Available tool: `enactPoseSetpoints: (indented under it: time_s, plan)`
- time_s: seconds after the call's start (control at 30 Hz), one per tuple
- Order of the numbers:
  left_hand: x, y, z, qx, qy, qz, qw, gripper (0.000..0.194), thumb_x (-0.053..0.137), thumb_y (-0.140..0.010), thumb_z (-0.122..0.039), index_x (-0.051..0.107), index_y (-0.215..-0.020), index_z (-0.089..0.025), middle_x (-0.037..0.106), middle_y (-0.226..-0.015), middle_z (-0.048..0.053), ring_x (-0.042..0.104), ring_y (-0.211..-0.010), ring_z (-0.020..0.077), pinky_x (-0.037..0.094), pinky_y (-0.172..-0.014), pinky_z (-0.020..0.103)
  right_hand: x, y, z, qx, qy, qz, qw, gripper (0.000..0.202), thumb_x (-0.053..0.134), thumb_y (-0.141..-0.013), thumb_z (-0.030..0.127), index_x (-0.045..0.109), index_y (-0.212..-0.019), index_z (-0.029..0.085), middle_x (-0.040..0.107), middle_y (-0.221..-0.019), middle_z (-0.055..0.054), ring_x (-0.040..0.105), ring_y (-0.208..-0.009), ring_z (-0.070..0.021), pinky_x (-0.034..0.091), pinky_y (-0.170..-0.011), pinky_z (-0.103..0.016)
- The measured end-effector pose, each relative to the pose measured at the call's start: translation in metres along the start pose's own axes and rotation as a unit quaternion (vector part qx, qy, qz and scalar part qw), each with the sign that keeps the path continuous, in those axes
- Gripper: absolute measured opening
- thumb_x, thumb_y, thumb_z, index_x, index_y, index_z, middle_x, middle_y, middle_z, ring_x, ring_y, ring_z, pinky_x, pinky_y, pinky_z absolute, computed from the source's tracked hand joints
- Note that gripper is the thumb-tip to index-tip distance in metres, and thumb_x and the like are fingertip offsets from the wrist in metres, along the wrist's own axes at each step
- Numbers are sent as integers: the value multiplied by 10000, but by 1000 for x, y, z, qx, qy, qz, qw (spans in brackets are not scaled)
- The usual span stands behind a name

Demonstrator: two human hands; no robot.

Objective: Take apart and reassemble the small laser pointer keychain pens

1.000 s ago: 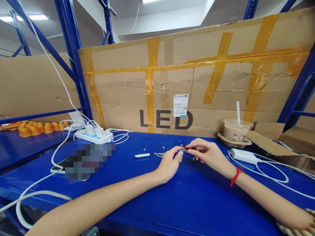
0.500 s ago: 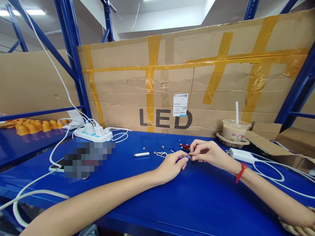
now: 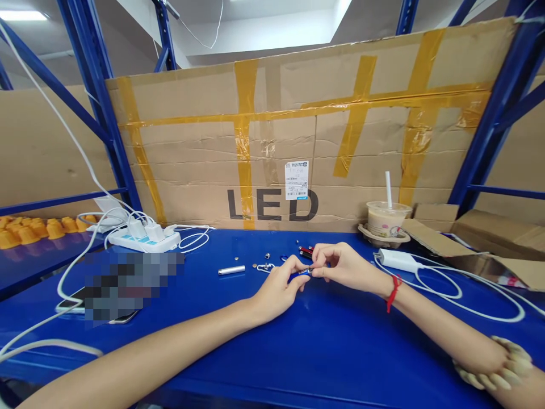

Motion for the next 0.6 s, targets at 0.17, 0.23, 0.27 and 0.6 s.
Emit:
enactPoseSetpoints:
  time_s: [0.17, 0.23, 0.27, 0.6]
  plan:
    - [-3, 0, 2, -2, -29, -20, 999, 64, 421, -823, -226, 418, -769, -191, 548, -654, -25, 529, -630, 117, 390, -605, 221, 1, 0, -6, 31, 1, 2, 1000, 283, 658, -649, 400, 543, -579, 151, 552, -658, -2, 488, -481, -67, 421, -470, -219]
    - [-5, 0, 3, 3, -45, -27, 999, 49, 431, -819, -220, 433, -778, -193, 571, -694, -17, 552, -659, 125, 402, -621, 226, 2, 0, -9, 35, 2, 0, 999, 284, 652, -656, 405, 552, -595, 147, 552, -661, -3, 491, -485, -69, 413, -468, -217]
    - [-6, 0, 2, 8, -56, -31, 998, 43, 435, -818, -216, 439, -781, -194, 585, -721, -12, 563, -683, 130, 407, -637, 229, 3, 0, -10, 38, 1, -2, 999, 287, 648, -659, 410, 556, -598, 145, 547, -665, -3, 490, -485, -68, 409, -462, -215]
    - [-14, -2, 1, 39, -137, -37, 989, 89, 452, -833, -254, 522, -863, -209, 646, -928, 14, 592, -858, 166, 434, -749, 259, 4, 1, -17, 118, 8, -38, 992, 350, 639, -622, 483, 580, -634, 138, 499, -470, 27, 450, -415, -73, 354, -381, -195]
Point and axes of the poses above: each hand's wrist, its own y-axis away from the middle knuckle, its own x-axis out of the palm, z = x × y, the point moved 7 cm from there along -y, towards the middle knuckle
